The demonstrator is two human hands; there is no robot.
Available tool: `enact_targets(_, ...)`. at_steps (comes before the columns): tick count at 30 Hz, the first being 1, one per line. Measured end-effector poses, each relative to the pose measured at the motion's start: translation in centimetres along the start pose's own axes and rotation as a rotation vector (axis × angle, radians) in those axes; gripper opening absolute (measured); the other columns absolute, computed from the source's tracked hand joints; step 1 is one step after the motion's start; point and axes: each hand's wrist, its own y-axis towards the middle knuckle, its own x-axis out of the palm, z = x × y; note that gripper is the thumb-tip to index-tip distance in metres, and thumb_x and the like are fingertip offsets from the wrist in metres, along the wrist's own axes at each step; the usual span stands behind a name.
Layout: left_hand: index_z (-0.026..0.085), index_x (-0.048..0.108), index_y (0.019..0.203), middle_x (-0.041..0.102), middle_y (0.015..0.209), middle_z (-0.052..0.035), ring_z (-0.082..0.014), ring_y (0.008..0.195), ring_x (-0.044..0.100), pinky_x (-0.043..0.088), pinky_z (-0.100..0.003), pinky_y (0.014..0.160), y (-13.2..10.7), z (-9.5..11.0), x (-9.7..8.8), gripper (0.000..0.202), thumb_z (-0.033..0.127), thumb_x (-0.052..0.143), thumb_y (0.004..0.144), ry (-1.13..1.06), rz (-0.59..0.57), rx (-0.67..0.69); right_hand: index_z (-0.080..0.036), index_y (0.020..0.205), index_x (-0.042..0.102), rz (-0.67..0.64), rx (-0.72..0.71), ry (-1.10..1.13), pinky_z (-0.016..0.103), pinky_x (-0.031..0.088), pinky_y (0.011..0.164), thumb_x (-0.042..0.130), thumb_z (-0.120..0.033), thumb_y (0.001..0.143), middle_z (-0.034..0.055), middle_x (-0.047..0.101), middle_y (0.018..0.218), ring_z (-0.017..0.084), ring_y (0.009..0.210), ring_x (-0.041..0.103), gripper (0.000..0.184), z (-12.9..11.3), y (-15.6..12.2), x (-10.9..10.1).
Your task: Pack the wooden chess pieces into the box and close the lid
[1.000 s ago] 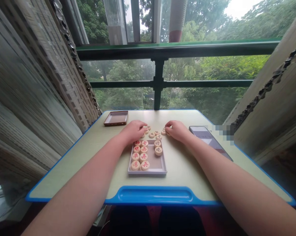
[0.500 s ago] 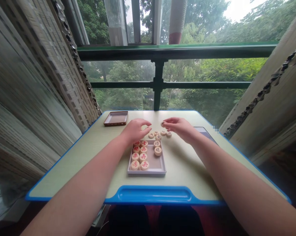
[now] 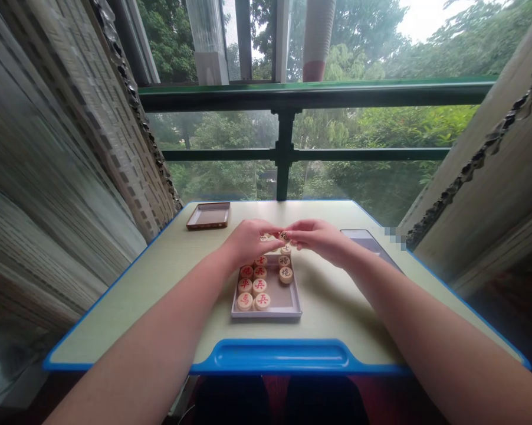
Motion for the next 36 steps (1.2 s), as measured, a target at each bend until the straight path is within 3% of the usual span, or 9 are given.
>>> enact_targets(3, 0.018, 0.071, 0.089, 0.071, 0.084, -0.0042, -0.0155, 0.075, 0.062, 0.046, -0.025, 0.070, -0.1, 0.5, -0.4, 0.029, 0.040, 0.062, 0.071, 0.016, -0.032, -0.033, -0.013, 0.077, 0.058, 0.083, 0.045, 0.030, 0.018, 0.042, 0.051, 0.062, -0.018, 0.075, 0.0011, 0.060, 0.062, 0.006, 0.053, 0.052, 0.007, -0.4, -0.1, -0.1)
enact_targets(5, 0.017, 0.071, 0.086, 0.070, 0.084, -0.0047, -0.0163, 0.075, 0.062, 0.046, -0.025, 0.069, -0.2, 0.7, -0.9, 0.033, 0.043, 0.064, 0.067, 0.020, -0.127, -0.095, -0.014, 0.076, 0.055, 0.114, 0.110, -0.110, 0.017, 0.036, 0.042, 0.057, -0.017, 0.078, 0.0005, 0.059, 0.058, 0.006, 0.046, 0.050, 0.004, -0.7, -0.4, -0.3)
enact_targets(7, 0.017, 0.070, 0.085, 0.070, 0.084, -0.0050, -0.0168, 0.075, 0.061, 0.046, -0.025, 0.066, -0.3, 0.7, -1.5, 0.036, 0.046, 0.065, 0.065, 0.017, -0.219, -0.164, -0.014, 0.077, 0.057, 0.072, 0.186, -0.347, 0.016, 0.029, 0.035, 0.058, -0.016, 0.076, -0.0007, 0.057, 0.054, 0.005, 0.040, 0.046, 0.003, -1.1, -0.9, -0.3)
enact_targets(10, 0.016, 0.069, 0.087, 0.068, 0.086, -0.0060, -0.0173, 0.076, 0.060, 0.046, -0.026, 0.065, -0.4, 0.3, -2.1, 0.041, 0.048, 0.064, 0.063, 0.012, -0.253, -0.245, -0.015, 0.080, 0.060, -0.025, 0.273, -0.579, 0.017, 0.024, 0.031, 0.060, -0.021, 0.076, -0.0006, 0.058, 0.053, 0.006, 0.037, 0.046, 0.008, -1.5, -1.5, -0.1)
enact_targets(17, 0.015, 0.069, 0.087, 0.067, 0.086, -0.0060, -0.0170, 0.074, 0.057, 0.044, -0.026, 0.063, -0.4, -0.7, -2.3, 0.045, 0.052, 0.063, 0.062, 0.014, -0.288, -0.313, -0.013, 0.090, 0.053, -0.161, 0.477, -0.426, 0.022, 0.048, 0.043, 0.050, -0.017, 0.082, 0.0057, 0.065, 0.057, 0.014, 0.046, 0.061, 0.010, -1.3, -2.1, 1.0)
enact_targets(20, 0.016, 0.070, 0.086, 0.066, 0.088, -0.0058, -0.0173, 0.076, 0.056, 0.042, -0.026, 0.064, -0.4, -0.5, -2.6, 0.046, 0.052, 0.065, 0.059, 0.023, -0.299, -0.299, -0.014, 0.089, 0.053, -0.190, 0.486, -0.368, 0.026, 0.053, 0.049, 0.053, -0.016, 0.080, 0.0052, 0.064, 0.055, 0.017, 0.051, 0.064, 0.010, -1.0, -2.2, 1.2)
enact_targets(27, 0.014, 0.066, 0.084, 0.060, 0.072, -0.0016, -0.0134, 0.065, 0.052, 0.037, -0.023, 0.054, -0.7, -0.4, -3.0, 0.043, 0.049, 0.067, 0.058, -0.074, -0.515, -0.339, -0.014, 0.088, 0.050, -0.146, 0.470, -0.316, 0.027, 0.054, 0.048, 0.048, -0.011, 0.079, 0.0031, 0.061, 0.050, 0.016, 0.049, 0.063, 0.010, -0.8, -2.0, 1.6)
enact_targets(32, 0.014, 0.065, 0.084, 0.059, 0.074, -0.0015, -0.0126, 0.064, 0.050, 0.037, -0.023, 0.055, -0.7, -1.0, -3.0, 0.043, 0.048, 0.067, 0.057, -0.108, -0.472, -0.359, -0.014, 0.085, 0.051, -0.110, 0.429, -0.310, 0.026, 0.053, 0.048, 0.047, -0.010, 0.078, 0.0017, 0.059, 0.049, 0.015, 0.045, 0.060, 0.009, -0.4, -1.7, 2.2)
enact_targets(36, 0.015, 0.065, 0.088, 0.057, 0.073, -0.0009, -0.0119, 0.062, 0.049, 0.036, -0.022, 0.053, -0.7, -0.3, -3.2, 0.044, 0.048, 0.068, 0.058, -0.133, -0.528, -0.365, -0.014, 0.088, 0.055, -0.059, 0.338, -0.364, 0.025, 0.052, 0.047, 0.050, -0.010, 0.076, 0.0000, 0.059, 0.048, 0.015, 0.049, 0.061, 0.014, 0.0, -1.3, 2.2)
